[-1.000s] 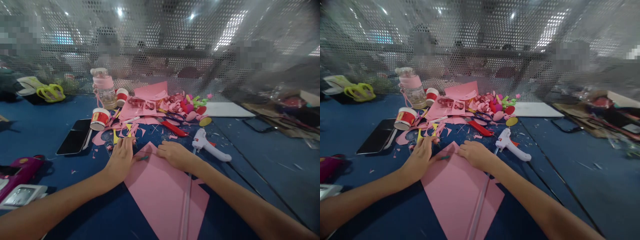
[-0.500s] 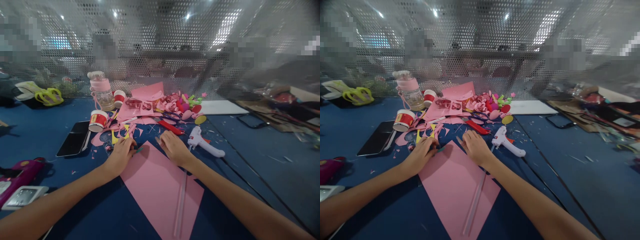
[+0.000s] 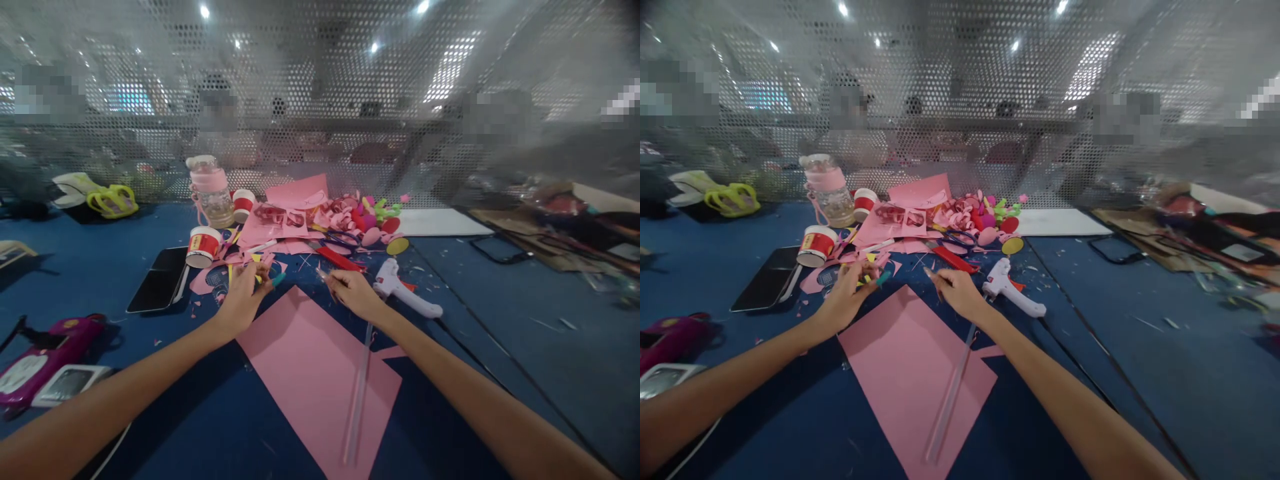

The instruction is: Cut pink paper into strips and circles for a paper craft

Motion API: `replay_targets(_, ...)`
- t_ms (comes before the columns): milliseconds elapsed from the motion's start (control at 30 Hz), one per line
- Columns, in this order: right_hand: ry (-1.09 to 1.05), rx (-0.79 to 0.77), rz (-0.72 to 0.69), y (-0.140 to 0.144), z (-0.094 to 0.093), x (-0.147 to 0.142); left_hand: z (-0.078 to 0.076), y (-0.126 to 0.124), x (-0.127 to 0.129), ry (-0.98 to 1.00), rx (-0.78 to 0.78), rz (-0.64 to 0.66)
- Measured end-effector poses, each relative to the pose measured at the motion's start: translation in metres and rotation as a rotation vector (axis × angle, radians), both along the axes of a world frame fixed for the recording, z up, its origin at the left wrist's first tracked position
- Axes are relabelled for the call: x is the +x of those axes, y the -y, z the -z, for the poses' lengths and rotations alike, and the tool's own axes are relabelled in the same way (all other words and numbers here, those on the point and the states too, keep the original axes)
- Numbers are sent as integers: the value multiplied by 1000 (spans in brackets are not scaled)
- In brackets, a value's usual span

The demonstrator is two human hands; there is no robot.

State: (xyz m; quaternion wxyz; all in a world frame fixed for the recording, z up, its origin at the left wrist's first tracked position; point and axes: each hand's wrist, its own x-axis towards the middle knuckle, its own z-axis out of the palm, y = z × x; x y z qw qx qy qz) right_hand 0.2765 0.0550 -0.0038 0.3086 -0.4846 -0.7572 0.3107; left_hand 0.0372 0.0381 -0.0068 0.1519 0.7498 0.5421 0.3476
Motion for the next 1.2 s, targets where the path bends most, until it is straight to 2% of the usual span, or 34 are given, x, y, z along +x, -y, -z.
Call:
replay_targets(133,-52,-103,39,-8,4,0,1,-3,-1,119,186,-152)
replay_targets(233,-49,-124,43,-10,3,-1,4,0,-2,225,198,-124)
replay_targets(333,-32,-139,52,-8,1,-2,8,8,-1,229,98,-45)
replay_targets(433,5,-138,75,-7,0,0,10,17,0,163,49,-25)
replay_targets(533,52,-122,105,-9,-1,5,11,22,1,32,108,0)
replay_targets(700,94,-152,100,-13,-1,12,15,23,3,-163,139,156)
replay_targets(800,128,-112,72,-15,-2,7,16,22,3,-236,112,233)
replay_targets(1000,183,-60,34,-18,-2,1,16,21,3,-285,58,233)
replay_targets(1200,211,-15,91,-11,1,0,14,23,3,-343,23,195)
